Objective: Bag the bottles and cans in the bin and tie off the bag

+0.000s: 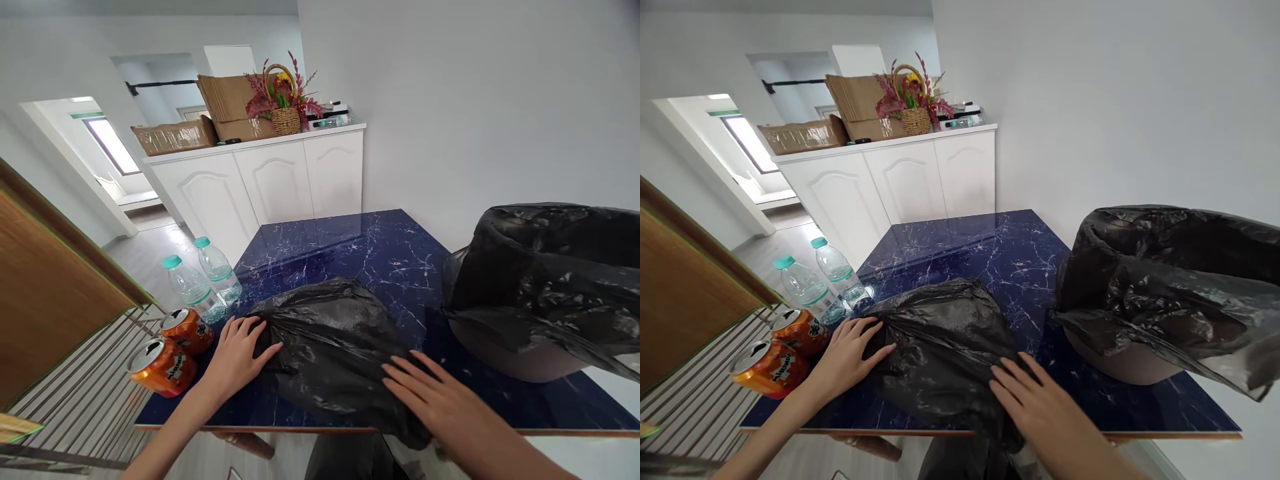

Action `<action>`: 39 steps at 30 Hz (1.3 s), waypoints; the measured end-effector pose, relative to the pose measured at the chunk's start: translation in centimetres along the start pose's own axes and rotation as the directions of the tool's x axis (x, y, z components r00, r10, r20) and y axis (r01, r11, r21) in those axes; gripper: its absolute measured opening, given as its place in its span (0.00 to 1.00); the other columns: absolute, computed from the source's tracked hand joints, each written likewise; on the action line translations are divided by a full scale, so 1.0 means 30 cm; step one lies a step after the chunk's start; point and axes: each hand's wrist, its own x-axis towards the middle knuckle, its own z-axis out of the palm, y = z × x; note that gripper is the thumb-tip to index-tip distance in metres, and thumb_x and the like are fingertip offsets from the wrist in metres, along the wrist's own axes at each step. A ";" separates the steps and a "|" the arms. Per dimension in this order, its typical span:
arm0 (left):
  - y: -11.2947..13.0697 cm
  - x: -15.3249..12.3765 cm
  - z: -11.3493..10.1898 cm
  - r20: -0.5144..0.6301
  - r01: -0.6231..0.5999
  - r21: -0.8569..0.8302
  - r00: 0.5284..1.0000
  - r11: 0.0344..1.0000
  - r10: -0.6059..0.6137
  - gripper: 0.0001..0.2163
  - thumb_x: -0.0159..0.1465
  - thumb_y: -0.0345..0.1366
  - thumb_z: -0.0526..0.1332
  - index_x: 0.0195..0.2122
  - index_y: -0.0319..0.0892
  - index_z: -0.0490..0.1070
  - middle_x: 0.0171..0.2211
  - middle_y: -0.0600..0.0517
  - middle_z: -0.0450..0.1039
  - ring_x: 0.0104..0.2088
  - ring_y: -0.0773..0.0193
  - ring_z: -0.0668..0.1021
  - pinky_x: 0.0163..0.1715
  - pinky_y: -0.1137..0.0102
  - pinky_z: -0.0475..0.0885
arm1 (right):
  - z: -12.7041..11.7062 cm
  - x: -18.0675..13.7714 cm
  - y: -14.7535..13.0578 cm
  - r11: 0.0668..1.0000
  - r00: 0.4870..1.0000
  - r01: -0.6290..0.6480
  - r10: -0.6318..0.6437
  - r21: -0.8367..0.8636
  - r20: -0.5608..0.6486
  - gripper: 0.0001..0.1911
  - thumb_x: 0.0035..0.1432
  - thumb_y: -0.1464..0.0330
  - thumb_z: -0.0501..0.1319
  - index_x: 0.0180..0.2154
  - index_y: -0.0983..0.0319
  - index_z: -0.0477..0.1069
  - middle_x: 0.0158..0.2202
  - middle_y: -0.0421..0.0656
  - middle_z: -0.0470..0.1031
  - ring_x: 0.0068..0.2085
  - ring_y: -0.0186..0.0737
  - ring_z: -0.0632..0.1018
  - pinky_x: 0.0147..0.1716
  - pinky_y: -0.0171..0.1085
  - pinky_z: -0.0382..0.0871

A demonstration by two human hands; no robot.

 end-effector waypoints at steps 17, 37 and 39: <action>0.064 0.020 0.141 0.138 -0.263 -0.148 0.949 0.953 0.284 0.33 0.77 0.46 0.56 0.80 0.48 0.48 0.79 0.44 0.51 0.79 0.42 0.52 0.75 0.38 0.54 | 0.069 0.548 -0.280 0.927 0.979 -0.164 0.110 0.338 0.174 0.38 0.80 0.50 0.48 0.77 0.69 0.54 0.79 0.55 0.48 0.79 0.62 0.49 0.76 0.69 0.42; -0.005 -0.097 0.003 -0.025 -0.308 -0.265 0.950 0.914 0.313 0.23 0.79 0.42 0.55 0.74 0.52 0.64 0.77 0.50 0.58 0.77 0.49 0.60 0.76 0.43 0.56 | -0.077 0.040 -0.060 0.990 0.985 -0.021 -0.003 0.139 0.170 0.49 0.69 0.59 0.68 0.80 0.52 0.43 0.79 0.47 0.52 0.78 0.60 0.56 0.72 0.64 0.63; 0.004 -0.123 -0.025 0.012 -0.333 -0.287 0.936 0.898 0.351 0.23 0.77 0.42 0.59 0.73 0.54 0.65 0.76 0.50 0.61 0.76 0.48 0.63 0.75 0.43 0.59 | -0.063 0.020 -0.052 0.996 0.992 -0.014 0.003 0.091 0.129 0.44 0.68 0.71 0.65 0.78 0.51 0.52 0.77 0.44 0.58 0.76 0.55 0.63 0.72 0.60 0.66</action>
